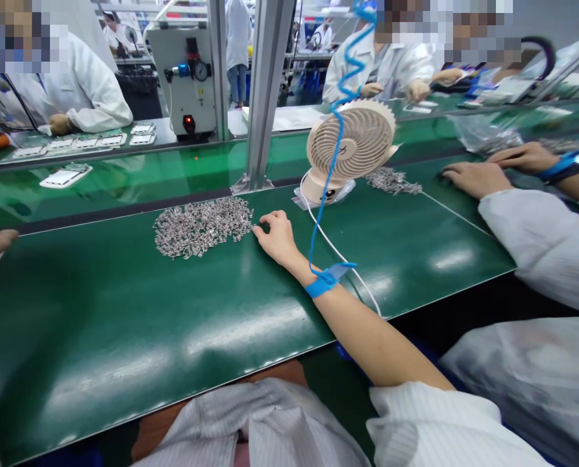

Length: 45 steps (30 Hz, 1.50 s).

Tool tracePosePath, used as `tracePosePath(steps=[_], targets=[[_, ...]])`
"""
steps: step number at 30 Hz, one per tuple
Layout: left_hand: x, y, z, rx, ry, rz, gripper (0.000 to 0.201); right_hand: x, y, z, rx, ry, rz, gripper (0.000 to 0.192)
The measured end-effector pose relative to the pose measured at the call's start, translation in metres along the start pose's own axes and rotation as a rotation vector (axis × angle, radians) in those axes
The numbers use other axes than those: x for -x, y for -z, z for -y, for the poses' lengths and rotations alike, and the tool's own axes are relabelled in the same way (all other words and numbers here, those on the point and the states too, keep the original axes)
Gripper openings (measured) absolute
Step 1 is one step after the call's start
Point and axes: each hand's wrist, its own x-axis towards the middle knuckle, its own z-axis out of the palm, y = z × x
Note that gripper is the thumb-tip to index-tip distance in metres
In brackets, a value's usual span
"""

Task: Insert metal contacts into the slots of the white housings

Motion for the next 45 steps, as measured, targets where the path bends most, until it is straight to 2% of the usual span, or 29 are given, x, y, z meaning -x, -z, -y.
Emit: tracePosePath(steps=[1,2,3,5,8,10,13,15,18,22,27,31,37,40,43,45], targets=[[-0.001,0.003,-0.009,-0.083,0.186,-0.060,0.070,-0.004,-0.002,0.000,0.009,0.005,0.001,0.009],[-0.002,0.006,-0.024,-0.154,0.333,-0.059,0.069,-0.007,-0.004,0.001,0.013,0.002,-0.002,0.008],[-0.001,0.007,-0.044,-0.192,0.367,-0.041,0.067,-0.009,-0.005,0.001,0.014,-0.010,-0.012,0.009],[0.003,0.003,-0.089,-0.232,0.255,-0.006,0.065,-0.011,-0.006,0.000,0.005,-0.047,-0.046,0.011],[0.015,-0.022,-0.151,-0.196,0.000,0.073,0.064,-0.010,-0.005,0.000,-0.006,-0.076,-0.075,0.013],[0.025,-0.046,-0.180,-0.189,-0.076,0.079,0.069,-0.008,-0.004,0.002,-0.012,-0.057,-0.065,0.019],[0.041,-0.078,-0.206,-0.122,-0.245,0.181,0.068,-0.004,-0.003,0.009,-0.014,0.023,-0.031,0.029],[0.050,-0.092,-0.215,-0.089,-0.323,0.242,0.066,-0.001,-0.005,0.013,0.017,0.130,0.013,0.032],[0.057,-0.099,-0.219,-0.075,-0.371,0.276,0.062,0.000,-0.008,0.013,0.077,0.227,0.076,0.034],[0.064,-0.098,-0.219,-0.071,-0.388,0.235,0.061,-0.004,-0.010,0.007,0.062,0.113,0.018,0.039],[0.077,-0.100,-0.225,0.020,-0.568,0.024,0.054,-0.007,-0.006,0.003,0.040,0.049,-0.057,0.033],[0.080,-0.100,-0.226,0.032,-0.611,0.040,0.045,-0.004,-0.003,0.008,0.037,0.065,-0.033,0.028],[0.082,-0.102,-0.229,0.023,-0.628,0.025,0.050,0.012,-0.004,0.030,0.024,0.171,0.092,0.026],[0.102,-0.098,-0.238,0.001,-0.689,0.055,0.053,0.019,-0.007,0.037,0.014,0.237,0.188,0.026],[0.136,-0.092,-0.253,-0.037,-0.877,0.135,0.062,0.023,-0.010,0.039,0.020,0.286,0.190,0.030],[0.160,-0.089,-0.262,-0.036,-1.023,0.121,0.069,0.026,-0.013,0.040,0.043,0.373,0.177,0.035]])
